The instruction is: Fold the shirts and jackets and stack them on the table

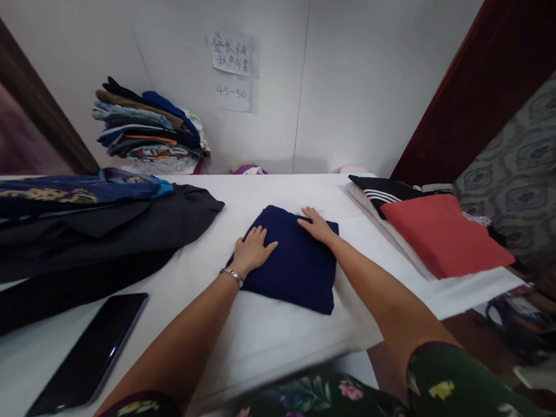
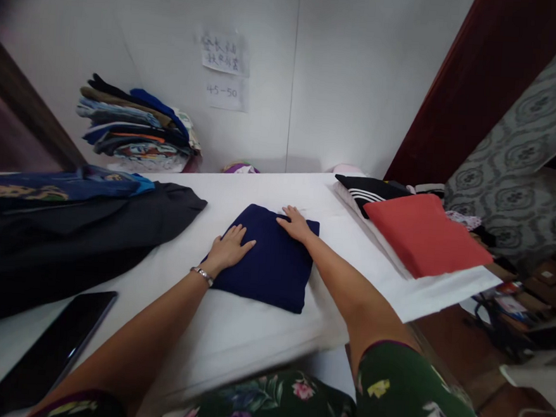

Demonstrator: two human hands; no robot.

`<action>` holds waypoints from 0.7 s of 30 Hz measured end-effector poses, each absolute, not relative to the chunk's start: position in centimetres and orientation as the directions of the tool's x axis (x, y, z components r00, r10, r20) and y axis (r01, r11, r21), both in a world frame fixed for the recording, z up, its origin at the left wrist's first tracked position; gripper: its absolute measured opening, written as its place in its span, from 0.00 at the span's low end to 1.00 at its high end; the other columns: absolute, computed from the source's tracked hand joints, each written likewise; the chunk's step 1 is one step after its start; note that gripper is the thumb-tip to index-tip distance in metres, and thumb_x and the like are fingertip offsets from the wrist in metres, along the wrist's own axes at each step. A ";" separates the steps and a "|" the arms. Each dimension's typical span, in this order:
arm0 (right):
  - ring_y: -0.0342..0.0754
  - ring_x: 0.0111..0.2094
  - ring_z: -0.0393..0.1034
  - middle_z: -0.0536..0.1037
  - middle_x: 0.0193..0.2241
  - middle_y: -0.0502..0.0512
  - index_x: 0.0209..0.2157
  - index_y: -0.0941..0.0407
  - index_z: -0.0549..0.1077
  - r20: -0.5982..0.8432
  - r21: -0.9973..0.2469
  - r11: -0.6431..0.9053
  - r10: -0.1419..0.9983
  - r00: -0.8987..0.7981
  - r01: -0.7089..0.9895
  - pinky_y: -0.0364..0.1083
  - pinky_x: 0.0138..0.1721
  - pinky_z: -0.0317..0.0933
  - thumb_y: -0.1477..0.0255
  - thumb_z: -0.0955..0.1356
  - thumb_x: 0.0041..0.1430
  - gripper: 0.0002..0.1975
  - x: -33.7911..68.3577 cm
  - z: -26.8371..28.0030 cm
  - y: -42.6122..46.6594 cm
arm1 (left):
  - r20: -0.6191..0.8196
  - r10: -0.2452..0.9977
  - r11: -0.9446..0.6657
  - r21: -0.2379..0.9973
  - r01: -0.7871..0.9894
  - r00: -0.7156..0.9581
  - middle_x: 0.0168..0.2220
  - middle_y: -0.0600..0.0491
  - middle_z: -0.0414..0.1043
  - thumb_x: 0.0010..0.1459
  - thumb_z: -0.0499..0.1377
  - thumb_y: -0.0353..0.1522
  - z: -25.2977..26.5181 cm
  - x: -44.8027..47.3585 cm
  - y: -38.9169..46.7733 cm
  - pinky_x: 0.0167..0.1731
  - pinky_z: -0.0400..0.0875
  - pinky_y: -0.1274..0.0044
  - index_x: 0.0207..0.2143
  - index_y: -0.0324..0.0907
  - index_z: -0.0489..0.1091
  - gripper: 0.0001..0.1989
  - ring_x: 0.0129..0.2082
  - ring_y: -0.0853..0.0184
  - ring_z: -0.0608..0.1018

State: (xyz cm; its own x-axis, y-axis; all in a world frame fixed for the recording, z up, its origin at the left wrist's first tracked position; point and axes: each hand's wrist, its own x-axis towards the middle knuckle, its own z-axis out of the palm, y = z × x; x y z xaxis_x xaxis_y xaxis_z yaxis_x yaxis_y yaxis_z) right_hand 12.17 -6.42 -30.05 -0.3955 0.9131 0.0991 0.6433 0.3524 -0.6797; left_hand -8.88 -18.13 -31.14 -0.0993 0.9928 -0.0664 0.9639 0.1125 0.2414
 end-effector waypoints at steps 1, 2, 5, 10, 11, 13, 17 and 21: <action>0.53 0.68 0.46 0.59 0.66 0.57 0.60 0.55 0.67 0.170 -0.759 0.325 0.935 -0.311 0.564 0.53 0.67 0.40 0.58 0.65 0.60 0.29 13.4 -30.3 -7.7 | -0.069 0.992 0.115 0.246 0.962 -0.101 0.71 0.49 0.43 0.62 0.41 0.51 -31.1 -8.8 -18.1 0.65 0.48 0.56 0.67 0.43 0.51 0.36 0.70 0.58 0.46; 0.53 0.67 0.50 0.62 0.64 0.56 0.58 0.54 0.69 0.217 -0.834 0.292 0.954 -0.208 0.469 0.53 0.67 0.43 0.59 0.66 0.59 0.27 14.7 -30.6 -9.1 | -0.072 0.992 0.117 0.252 0.961 -0.102 0.71 0.49 0.43 0.62 0.41 0.51 -31.1 -8.8 -18.0 0.65 0.48 0.56 0.67 0.43 0.51 0.36 0.70 0.58 0.46; 0.53 0.62 0.60 0.70 0.59 0.55 0.52 0.52 0.72 0.142 -0.986 0.133 0.987 0.078 0.104 0.54 0.62 0.53 0.60 0.71 0.53 0.25 18.5 -31.9 -14.7 | -0.091 0.990 0.128 0.293 0.947 -0.105 0.71 0.48 0.44 0.62 0.44 0.50 -30.8 -8.8 -17.6 0.65 0.47 0.56 0.66 0.41 0.53 0.36 0.70 0.57 0.47; 0.50 0.44 0.74 0.77 0.48 0.55 0.44 0.50 0.73 -0.219 -0.919 -0.196 0.975 0.029 -0.343 0.48 0.38 0.69 0.66 0.77 0.43 0.24 21.4 -32.8 -24.0 | 0.089 0.988 0.079 0.425 0.902 -0.129 0.67 0.42 0.55 0.60 0.50 0.46 -29.2 -10.7 -17.9 0.63 0.55 0.66 0.60 0.36 0.64 0.31 0.67 0.57 0.58; 0.49 0.39 0.75 0.78 0.44 0.55 0.44 0.51 0.73 -0.275 -0.892 -0.266 0.961 -0.028 -0.367 0.45 0.33 0.68 0.67 0.78 0.42 0.25 21.4 -32.7 -25.3 | 0.170 0.971 0.077 0.436 0.897 -0.165 0.65 0.41 0.60 0.60 0.51 0.45 -29.0 -11.5 -18.3 0.62 0.57 0.67 0.58 0.36 0.66 0.30 0.64 0.56 0.62; 0.45 0.30 0.73 0.79 0.35 0.54 0.44 0.53 0.73 -0.345 -0.859 -0.369 0.930 -0.130 -0.354 0.41 0.24 0.61 0.67 0.78 0.42 0.25 21.2 -32.3 -27.3 | 0.230 0.933 0.145 0.464 0.874 -0.277 0.57 0.40 0.70 0.58 0.51 0.46 -28.9 -13.0 -19.5 0.57 0.64 0.66 0.54 0.37 0.70 0.28 0.57 0.54 0.71; 0.37 0.20 0.65 0.74 0.28 0.48 0.44 0.55 0.73 -0.312 -0.886 -0.356 0.932 -0.185 -0.298 0.38 0.17 0.48 0.68 0.78 0.42 0.25 20.2 -31.4 -28.7 | 0.014 0.898 0.364 0.540 0.759 -0.440 0.36 0.47 0.78 0.56 0.51 0.50 -29.6 -15.2 -22.1 0.37 0.70 0.71 0.37 0.41 0.75 0.24 0.38 0.57 0.78; 0.35 0.19 0.62 0.72 0.31 0.45 0.53 0.49 0.68 -0.241 -0.913 -0.279 0.958 -0.158 -0.296 0.38 0.16 0.46 0.68 0.77 0.42 0.34 19.3 -31.1 -29.1 | -0.052 0.895 0.357 0.678 0.642 -0.443 0.25 0.53 0.73 0.51 0.53 0.54 -30.0 -15.3 -23.2 0.28 0.66 0.75 0.24 0.43 0.71 0.24 0.29 0.64 0.73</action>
State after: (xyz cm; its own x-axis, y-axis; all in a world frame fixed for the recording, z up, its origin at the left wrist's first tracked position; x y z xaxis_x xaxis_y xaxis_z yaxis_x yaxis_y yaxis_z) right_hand 19.30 -29.13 -31.10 -0.1578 0.9576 -0.2411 -0.2965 -0.2788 -0.9134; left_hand -15.34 -23.19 -30.00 -0.4432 0.8949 -0.0517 0.6419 0.3571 0.6785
